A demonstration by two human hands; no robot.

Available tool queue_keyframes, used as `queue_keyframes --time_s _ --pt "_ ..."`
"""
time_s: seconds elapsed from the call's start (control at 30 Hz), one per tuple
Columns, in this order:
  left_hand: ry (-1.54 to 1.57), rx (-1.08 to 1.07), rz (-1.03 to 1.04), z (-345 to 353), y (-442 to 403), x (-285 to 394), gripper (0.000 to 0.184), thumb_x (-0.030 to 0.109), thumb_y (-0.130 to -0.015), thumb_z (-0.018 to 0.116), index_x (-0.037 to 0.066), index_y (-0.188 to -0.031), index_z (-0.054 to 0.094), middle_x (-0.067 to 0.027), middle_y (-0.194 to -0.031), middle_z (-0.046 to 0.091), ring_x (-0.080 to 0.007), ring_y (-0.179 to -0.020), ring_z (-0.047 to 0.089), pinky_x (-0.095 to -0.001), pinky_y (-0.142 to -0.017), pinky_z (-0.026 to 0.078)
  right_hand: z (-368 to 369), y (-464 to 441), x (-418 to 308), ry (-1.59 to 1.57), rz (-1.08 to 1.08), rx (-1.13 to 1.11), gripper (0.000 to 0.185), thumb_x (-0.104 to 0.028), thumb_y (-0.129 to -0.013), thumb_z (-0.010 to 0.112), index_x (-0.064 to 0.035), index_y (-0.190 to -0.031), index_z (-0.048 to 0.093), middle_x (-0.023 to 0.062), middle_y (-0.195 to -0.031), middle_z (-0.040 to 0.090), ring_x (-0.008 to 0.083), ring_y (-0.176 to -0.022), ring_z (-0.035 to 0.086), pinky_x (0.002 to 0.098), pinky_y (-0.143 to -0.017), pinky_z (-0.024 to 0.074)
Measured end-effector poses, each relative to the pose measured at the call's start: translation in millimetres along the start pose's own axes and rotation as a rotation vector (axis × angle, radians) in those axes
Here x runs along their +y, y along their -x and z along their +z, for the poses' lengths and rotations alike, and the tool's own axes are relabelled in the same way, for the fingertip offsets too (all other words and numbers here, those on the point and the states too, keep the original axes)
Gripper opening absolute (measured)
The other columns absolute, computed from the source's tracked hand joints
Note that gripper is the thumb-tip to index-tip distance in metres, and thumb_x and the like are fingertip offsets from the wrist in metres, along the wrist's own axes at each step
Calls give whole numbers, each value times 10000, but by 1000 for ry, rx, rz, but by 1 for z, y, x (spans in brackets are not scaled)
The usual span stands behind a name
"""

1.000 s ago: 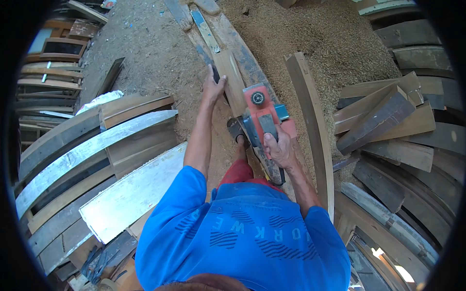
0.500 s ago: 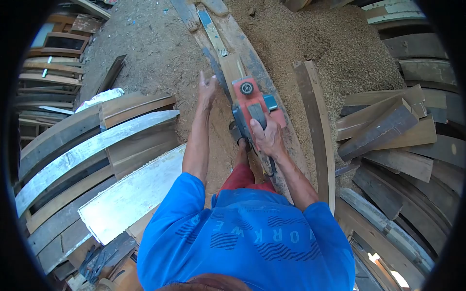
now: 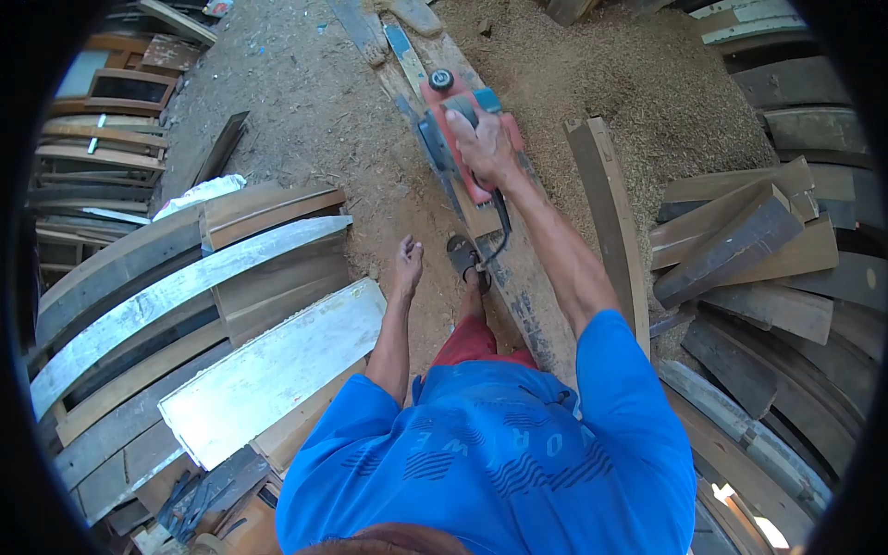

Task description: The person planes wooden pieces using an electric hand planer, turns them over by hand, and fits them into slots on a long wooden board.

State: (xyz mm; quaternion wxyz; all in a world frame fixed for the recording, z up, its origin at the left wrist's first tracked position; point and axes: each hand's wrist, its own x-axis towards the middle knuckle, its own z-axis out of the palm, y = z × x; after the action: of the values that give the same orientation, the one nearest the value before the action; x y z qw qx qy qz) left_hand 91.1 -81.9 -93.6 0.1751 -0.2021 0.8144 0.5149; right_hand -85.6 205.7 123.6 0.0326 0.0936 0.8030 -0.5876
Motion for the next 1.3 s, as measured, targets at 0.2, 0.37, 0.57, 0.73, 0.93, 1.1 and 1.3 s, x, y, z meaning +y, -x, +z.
queue_keyframes --time_s 0.2,0.37,0.57,0.73,0.93,1.1,1.3 --pt "-265 -111 6 -11 26 -18 660 378 -1023 598 -13 -1521 414 -280 -1464 533 -374 -1275 586 -444 -1074 461 1 -12 -7 -195 22 -43 577 -581 -1014 514 -26 -916 640 37 -684 622 136 -575 598 334 -558 494" --pt "-325 -122 -25 -30 46 -23 585 355 -990 609 1 -1447 518 -301 -1451 528 -431 -1338 528 -471 -1134 419 -3 50 7 -329 65 -88 451 -488 -1027 531 -44 -978 594 0 -674 575 90 -548 540 280 -504 454" --pt "-471 -210 -93 -38 68 -19 636 388 -989 616 14 -1488 490 -286 -1448 559 -391 -1246 623 -447 -1052 486 -19 180 22 -259 282 -168 408 -448 -1014 539 -44 -995 591 3 -670 567 112 -565 552 313 -524 462" --pt "-454 -241 -126 -34 75 -40 648 399 -988 609 20 -1499 483 -286 -1445 562 -386 -1234 631 -442 -1049 490 -15 228 49 -171 205 -132 511 -494 -987 585 13 -1040 610 103 -715 653 234 -668 674 387 -635 526" --pt "-464 -258 -192 -33 88 -35 638 392 -989 613 13 -1488 494 -281 -1445 564 -376 -1248 625 -434 -1066 483 1 158 16 -69 185 -74 604 -519 -966 592 59 -1139 627 246 -813 680 383 -782 695 454 -746 535" --pt "-414 -228 -220 -33 82 -56 616 377 -994 615 0 -1469 508 -270 -1439 572 -377 -1310 582 -435 -1094 464 18 83 19 -37 126 -48 626 -544 -969 571 60 -1113 645 270 -854 689 385 -822 702 460 -786 532" --pt "-363 -192 -276 -39 90 -45 594 349 -980 620 -19 -1438 531 -298 -1428 567 -408 -1363 534 -458 -1136 429 27 9 4 -61 46 -22 654 -586 -966 555 57 -982 671 244 -806 693 365 -788 696 458 -771 526"
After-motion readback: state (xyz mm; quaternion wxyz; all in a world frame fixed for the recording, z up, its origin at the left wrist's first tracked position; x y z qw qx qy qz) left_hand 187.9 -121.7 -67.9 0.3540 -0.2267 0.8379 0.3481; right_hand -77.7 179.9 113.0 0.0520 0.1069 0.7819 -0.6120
